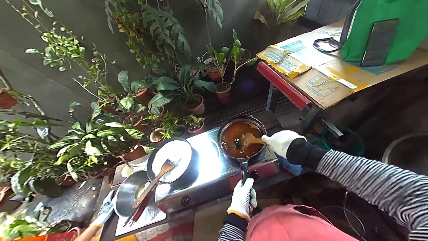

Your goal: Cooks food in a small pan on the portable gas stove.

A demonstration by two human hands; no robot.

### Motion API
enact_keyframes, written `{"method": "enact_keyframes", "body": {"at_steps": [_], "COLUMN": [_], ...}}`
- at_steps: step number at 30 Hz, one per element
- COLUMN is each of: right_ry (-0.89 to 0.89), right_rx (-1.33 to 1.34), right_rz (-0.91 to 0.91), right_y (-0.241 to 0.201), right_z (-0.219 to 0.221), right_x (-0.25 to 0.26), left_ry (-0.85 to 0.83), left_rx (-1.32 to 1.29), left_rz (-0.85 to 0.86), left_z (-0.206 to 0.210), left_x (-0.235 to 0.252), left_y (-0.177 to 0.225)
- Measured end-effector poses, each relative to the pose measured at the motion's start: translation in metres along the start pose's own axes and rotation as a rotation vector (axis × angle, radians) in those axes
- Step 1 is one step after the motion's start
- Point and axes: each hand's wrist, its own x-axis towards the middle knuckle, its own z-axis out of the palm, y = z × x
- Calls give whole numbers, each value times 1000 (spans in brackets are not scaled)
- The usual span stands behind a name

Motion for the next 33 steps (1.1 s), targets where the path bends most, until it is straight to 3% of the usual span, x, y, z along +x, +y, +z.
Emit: {"method": "enact_keyframes", "body": {"at_steps": [3, 7, 14, 18, 22, 27, 33], "right_ry": [106, 99, -102, 0, 40, -46, 68], "right_rx": [69, 144, 6, 22, 146, 76, 70], "right_rz": [32, 56, -36, 54, 95, 0, 82], "right_y": [-5, -21, -9, 13, -16, -17, 17], "right_z": [3, 22, 17, 13, 34, 27, 19], "right_x": [37, 68, -6, 20, 46, -5, -16], "left_ry": [24, 24, -7, -7, -4, -11, -10], "left_rx": [1, 10, -45, -51, -49, -55, -59], "left_rz": [1, 3, 17, 17, 19, 25, 23], "left_z": [-1, -5, -7, -6, -6, -6, -6], "left_x": [-1, 1, 3, 3, 2, 2, 2], "left_y": [3, 4, 1, -1, 1, 0, -1]}}
